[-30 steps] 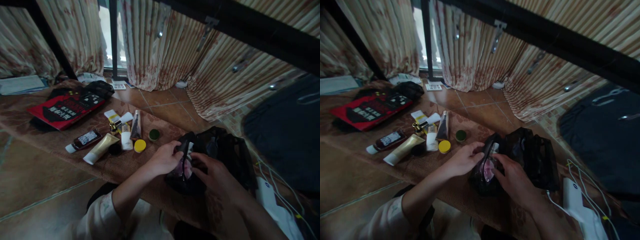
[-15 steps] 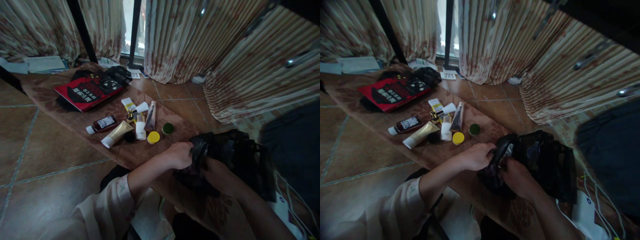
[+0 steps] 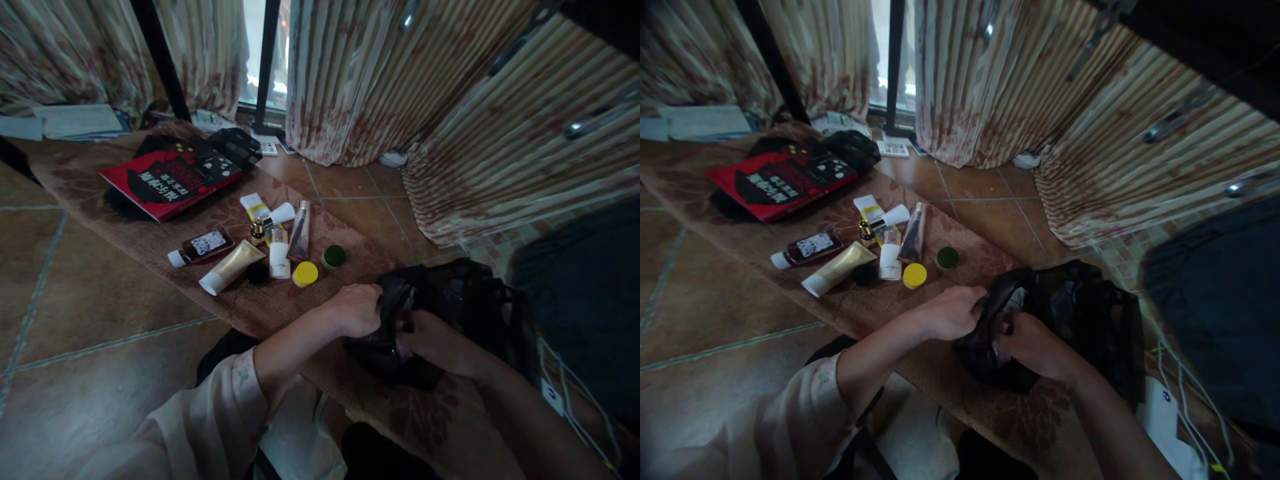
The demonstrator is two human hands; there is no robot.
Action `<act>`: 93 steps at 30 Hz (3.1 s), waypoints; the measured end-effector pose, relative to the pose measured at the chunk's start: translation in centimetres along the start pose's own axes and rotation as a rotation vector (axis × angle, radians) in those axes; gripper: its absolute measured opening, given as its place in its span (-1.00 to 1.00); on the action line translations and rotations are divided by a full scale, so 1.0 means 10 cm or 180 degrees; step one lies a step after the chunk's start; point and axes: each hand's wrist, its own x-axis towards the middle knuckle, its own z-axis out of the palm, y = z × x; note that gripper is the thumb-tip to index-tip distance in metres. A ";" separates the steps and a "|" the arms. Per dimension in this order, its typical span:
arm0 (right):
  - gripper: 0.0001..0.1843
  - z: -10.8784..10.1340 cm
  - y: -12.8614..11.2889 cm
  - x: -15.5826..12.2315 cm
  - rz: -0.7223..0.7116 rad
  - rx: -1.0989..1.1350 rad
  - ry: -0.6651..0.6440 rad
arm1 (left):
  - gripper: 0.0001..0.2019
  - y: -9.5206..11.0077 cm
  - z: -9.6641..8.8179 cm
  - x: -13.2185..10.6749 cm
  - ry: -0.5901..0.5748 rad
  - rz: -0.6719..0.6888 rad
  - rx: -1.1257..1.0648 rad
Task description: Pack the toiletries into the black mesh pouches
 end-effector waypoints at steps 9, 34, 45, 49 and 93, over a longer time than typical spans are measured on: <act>-0.46 0.06 -0.14 -0.11 0.0298 0.0978 0.0483 | -0.67 -0.02 -0.06 -0.06 -0.0085 0.0033 0.0065; -0.57 0.02 -0.32 -0.17 0.0097 0.2295 0.0740 | -0.71 -0.02 -0.10 -0.03 -0.0034 -0.0026 -0.0009; 0.00 0.09 -0.25 -0.40 0.0344 0.1199 0.1904 | -0.58 -0.06 -0.04 -0.01 0.0071 -0.0001 0.0060; 0.08 0.19 -0.18 -0.48 0.0257 0.1447 0.2098 | -0.56 -0.06 -0.01 0.00 0.0096 -0.0001 0.0141; -0.58 0.16 0.13 -0.24 -0.0446 0.0022 0.0192 | -0.64 -0.04 0.15 0.03 -0.0343 -0.0021 0.0786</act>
